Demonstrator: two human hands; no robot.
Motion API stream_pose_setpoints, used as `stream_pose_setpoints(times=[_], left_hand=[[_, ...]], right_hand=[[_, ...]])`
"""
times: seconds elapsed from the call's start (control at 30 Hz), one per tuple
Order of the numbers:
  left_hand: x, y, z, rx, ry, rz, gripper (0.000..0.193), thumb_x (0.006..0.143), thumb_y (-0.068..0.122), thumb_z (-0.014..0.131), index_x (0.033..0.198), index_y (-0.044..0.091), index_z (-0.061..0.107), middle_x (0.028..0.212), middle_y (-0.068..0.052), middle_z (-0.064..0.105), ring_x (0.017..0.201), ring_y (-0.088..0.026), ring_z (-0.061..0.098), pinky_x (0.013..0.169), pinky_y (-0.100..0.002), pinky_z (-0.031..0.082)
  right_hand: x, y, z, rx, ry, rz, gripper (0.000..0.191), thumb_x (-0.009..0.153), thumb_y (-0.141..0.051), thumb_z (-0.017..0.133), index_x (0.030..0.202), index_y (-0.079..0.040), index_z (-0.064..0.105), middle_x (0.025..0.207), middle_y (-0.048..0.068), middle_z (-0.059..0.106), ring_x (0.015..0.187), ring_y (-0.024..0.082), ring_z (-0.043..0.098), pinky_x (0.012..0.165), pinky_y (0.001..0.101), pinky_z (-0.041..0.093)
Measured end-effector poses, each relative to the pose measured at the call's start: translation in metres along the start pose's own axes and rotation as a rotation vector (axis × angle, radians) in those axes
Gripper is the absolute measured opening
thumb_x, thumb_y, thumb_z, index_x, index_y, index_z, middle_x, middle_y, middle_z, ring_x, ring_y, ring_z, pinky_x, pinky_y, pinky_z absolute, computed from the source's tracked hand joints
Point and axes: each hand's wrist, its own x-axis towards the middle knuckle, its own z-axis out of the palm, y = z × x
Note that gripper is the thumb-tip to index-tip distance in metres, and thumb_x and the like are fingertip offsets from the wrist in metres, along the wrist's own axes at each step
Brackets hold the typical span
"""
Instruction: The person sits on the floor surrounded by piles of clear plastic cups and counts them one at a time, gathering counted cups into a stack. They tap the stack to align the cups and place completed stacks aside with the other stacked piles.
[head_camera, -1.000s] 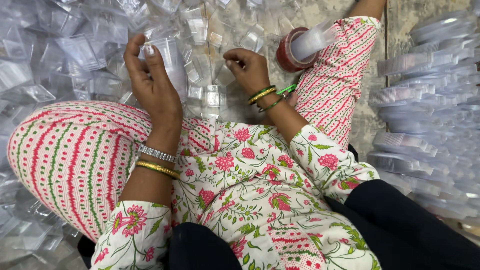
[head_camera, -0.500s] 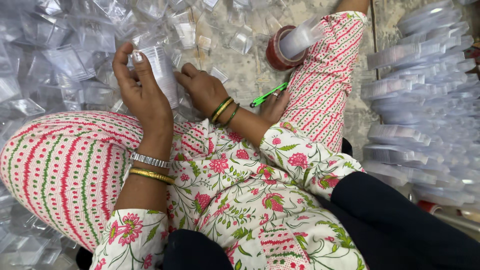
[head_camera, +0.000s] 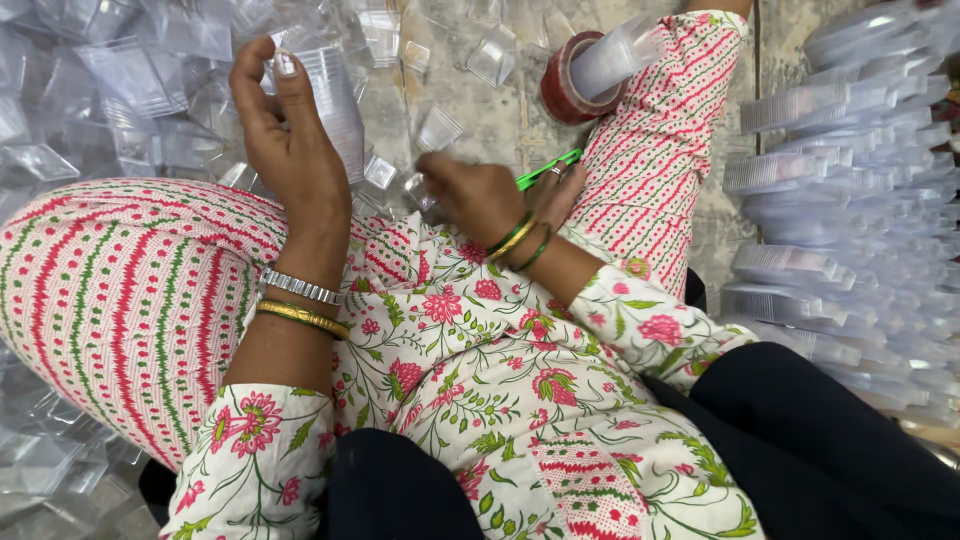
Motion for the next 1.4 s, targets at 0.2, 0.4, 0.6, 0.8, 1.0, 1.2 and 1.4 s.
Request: stream_pose_setpoints(times=[0.2, 0.4, 0.6, 0.8, 1.0, 1.2, 1.4], left_hand=[[0.000, 0.002, -0.004, -0.032, -0.021, -0.020, 0.040, 0.115, 0.033, 0.059, 0.145, 0.006, 0.056, 0.127, 0.005, 0.061, 0.083, -0.005, 0.040, 0.075, -0.023, 0.039], [0.000, -0.003, -0.003, -0.040, -0.037, -0.066, 0.037, 0.117, 0.030, 0.059, 0.146, 0.006, 0.058, 0.119, 0.005, 0.060, 0.082, -0.005, 0.038, 0.074, -0.023, 0.037], [-0.002, -0.001, 0.001, 0.068, -0.127, -0.100, 0.034, 0.113, 0.030, 0.061, 0.140, 0.009, 0.061, 0.099, 0.006, 0.056, 0.077, -0.002, 0.040, 0.067, -0.021, 0.036], [-0.003, 0.003, 0.003, 0.043, -0.185, -0.260, 0.031, 0.109, 0.030, 0.064, 0.131, 0.009, 0.065, 0.085, 0.008, 0.051, 0.069, -0.001, 0.036, 0.058, -0.022, 0.029], [-0.002, 0.008, 0.008, 0.012, -0.277, -0.401, 0.032, 0.103, 0.032, 0.067, 0.123, 0.007, 0.068, 0.086, 0.008, 0.058, 0.067, 0.000, 0.040, 0.055, -0.020, 0.030], [-0.005, 0.014, 0.009, 0.231, -0.438, -0.491, 0.035, 0.098, 0.034, 0.068, 0.123, 0.009, 0.072, 0.090, 0.002, 0.070, 0.073, -0.001, 0.057, 0.062, -0.018, 0.045], [-0.008, 0.004, 0.011, 0.083, -0.639, -0.601, 0.038, 0.099, 0.031, 0.066, 0.127, 0.006, 0.071, 0.094, -0.002, 0.071, 0.077, -0.007, 0.059, 0.066, -0.024, 0.046]], right_hand=[[0.000, 0.020, 0.016, -0.192, -0.225, -0.138, 0.031, 0.077, -0.007, 0.067, 0.106, -0.016, 0.072, 0.098, 0.010, 0.075, 0.083, 0.035, 0.072, 0.066, 0.0466, 0.055], [0.014, 0.054, 0.002, 0.368, 0.245, 0.177, 0.017, 0.087, -0.005, 0.070, 0.103, -0.004, 0.074, 0.094, 0.007, 0.077, 0.082, 0.019, 0.074, 0.073, 0.0327, 0.058], [0.049, 0.082, 0.004, 0.883, 0.180, 0.588, 0.022, 0.095, -0.007, 0.066, 0.116, -0.004, 0.068, 0.095, 0.004, 0.076, 0.068, 0.014, 0.064, 0.053, 0.0270, 0.048], [0.045, 0.075, 0.022, 0.975, -0.072, 0.493, 0.035, 0.086, 0.001, 0.077, 0.119, -0.004, 0.068, 0.093, 0.004, 0.073, 0.066, 0.006, 0.062, 0.049, 0.0207, 0.046], [0.035, 0.091, 0.001, 1.276, 0.005, 0.348, 0.025, 0.097, 0.005, 0.068, 0.120, -0.003, 0.066, 0.101, 0.007, 0.072, 0.074, 0.008, 0.063, 0.059, 0.0234, 0.051], [0.028, 0.099, -0.010, 1.412, 0.063, 0.227, 0.024, 0.100, 0.006, 0.060, 0.122, -0.004, 0.060, 0.108, 0.013, 0.075, 0.078, 0.014, 0.068, 0.069, 0.0286, 0.058], [0.027, 0.095, -0.017, 1.469, 0.052, 0.217, 0.023, 0.101, 0.003, 0.063, 0.123, -0.003, 0.060, 0.108, 0.011, 0.074, 0.083, 0.017, 0.071, 0.076, 0.0323, 0.060]])
